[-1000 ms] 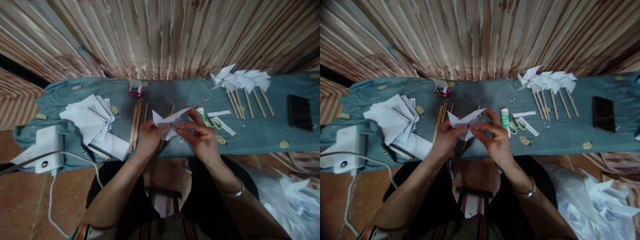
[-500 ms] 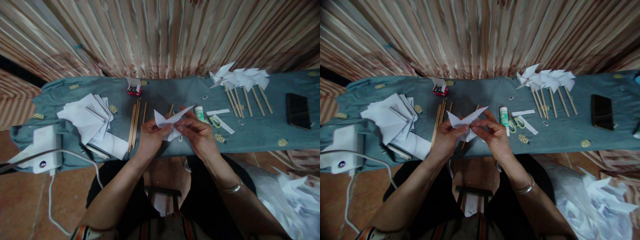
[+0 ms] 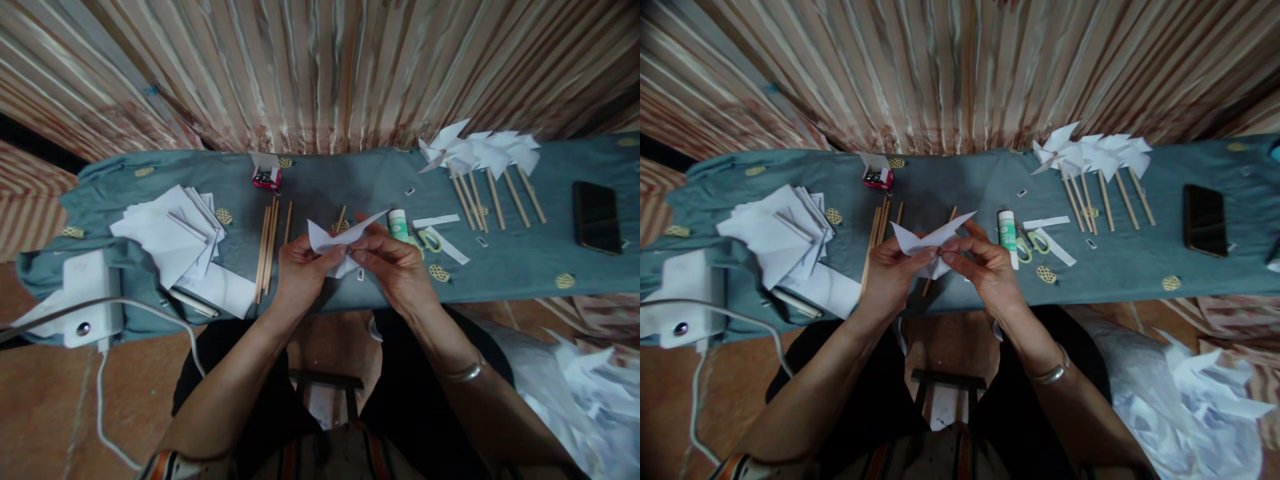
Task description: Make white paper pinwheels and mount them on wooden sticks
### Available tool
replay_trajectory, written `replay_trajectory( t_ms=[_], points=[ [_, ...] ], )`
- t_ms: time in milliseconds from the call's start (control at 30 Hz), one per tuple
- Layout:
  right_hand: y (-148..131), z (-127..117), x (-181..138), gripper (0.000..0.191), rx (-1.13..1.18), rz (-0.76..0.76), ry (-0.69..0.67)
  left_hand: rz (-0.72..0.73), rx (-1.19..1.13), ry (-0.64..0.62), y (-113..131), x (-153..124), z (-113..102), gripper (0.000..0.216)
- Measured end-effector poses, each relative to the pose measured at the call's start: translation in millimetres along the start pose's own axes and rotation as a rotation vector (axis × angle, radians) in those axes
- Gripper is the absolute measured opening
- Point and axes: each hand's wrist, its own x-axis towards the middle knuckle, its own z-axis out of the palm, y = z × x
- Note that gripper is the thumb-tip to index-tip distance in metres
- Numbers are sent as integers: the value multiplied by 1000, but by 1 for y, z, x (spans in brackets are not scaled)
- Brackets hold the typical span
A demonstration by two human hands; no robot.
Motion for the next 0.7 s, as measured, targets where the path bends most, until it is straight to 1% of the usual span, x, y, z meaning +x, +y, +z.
replay_trajectory(
  t_ms=[267, 467, 700],
  points=[
    [6, -4, 0, 7, -35, 5, -29, -12, 42, 9, 2, -3, 0, 19],
    [2, -2, 0, 10, 97, 68, 12, 21, 4, -23, -1, -1, -1, 19],
    [-3, -1, 1, 15, 167, 132, 23, 26, 54, -44, -2, -1, -3, 20]
  ],
)
